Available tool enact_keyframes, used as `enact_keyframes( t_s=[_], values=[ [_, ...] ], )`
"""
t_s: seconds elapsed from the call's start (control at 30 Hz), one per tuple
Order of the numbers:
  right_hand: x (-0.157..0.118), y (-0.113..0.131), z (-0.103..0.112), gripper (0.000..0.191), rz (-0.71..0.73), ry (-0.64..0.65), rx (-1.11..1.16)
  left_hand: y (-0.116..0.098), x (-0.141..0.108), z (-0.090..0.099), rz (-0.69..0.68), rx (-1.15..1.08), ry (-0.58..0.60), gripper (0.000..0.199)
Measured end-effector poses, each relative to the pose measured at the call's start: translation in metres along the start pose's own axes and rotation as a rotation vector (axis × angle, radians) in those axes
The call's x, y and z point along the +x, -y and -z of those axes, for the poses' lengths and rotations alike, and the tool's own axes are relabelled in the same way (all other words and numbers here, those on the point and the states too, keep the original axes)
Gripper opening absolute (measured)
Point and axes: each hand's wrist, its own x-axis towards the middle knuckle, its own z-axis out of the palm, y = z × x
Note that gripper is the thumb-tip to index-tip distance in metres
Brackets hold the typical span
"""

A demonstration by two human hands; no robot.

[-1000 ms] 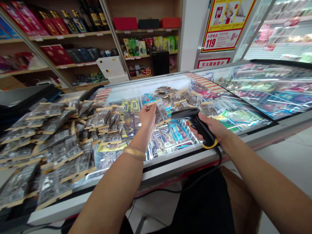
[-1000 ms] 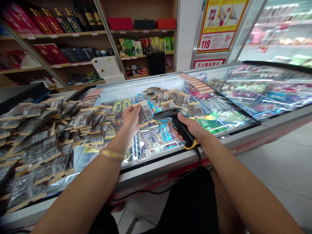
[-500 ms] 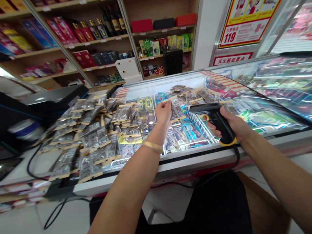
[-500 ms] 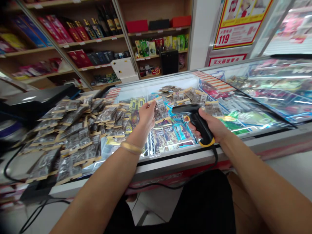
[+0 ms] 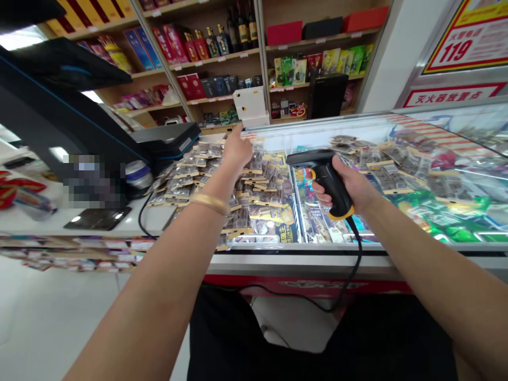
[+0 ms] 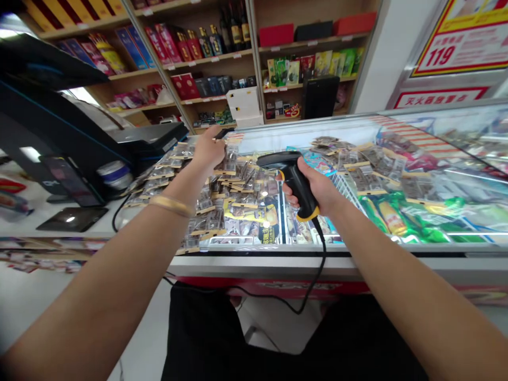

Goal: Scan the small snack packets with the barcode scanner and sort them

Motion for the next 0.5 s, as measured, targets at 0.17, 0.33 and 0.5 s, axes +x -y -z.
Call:
enact_keyframes(
  t_s=[0.17, 0.33, 0.5],
  values=[
    [0.01, -0.016, -0.004, 0.055, -0.079, 0.007, 0.024, 0.01, -0.018, -0.003, -0.056, 0.389, 0.217, 0.038],
    [0.005, -0.021, 0.004, 0.054, -0.086, -0.017, 0.022, 0.022, -0.02, -0.012, -0.194, 0.375, 0.205, 0.036],
    [0.006, -0.016, -0.001, 0.058, -0.067, -0.03, 0.012, 0.018, -0.018, -0.008, -0.228, 0.284, 0.096, 0.035]
  ],
)
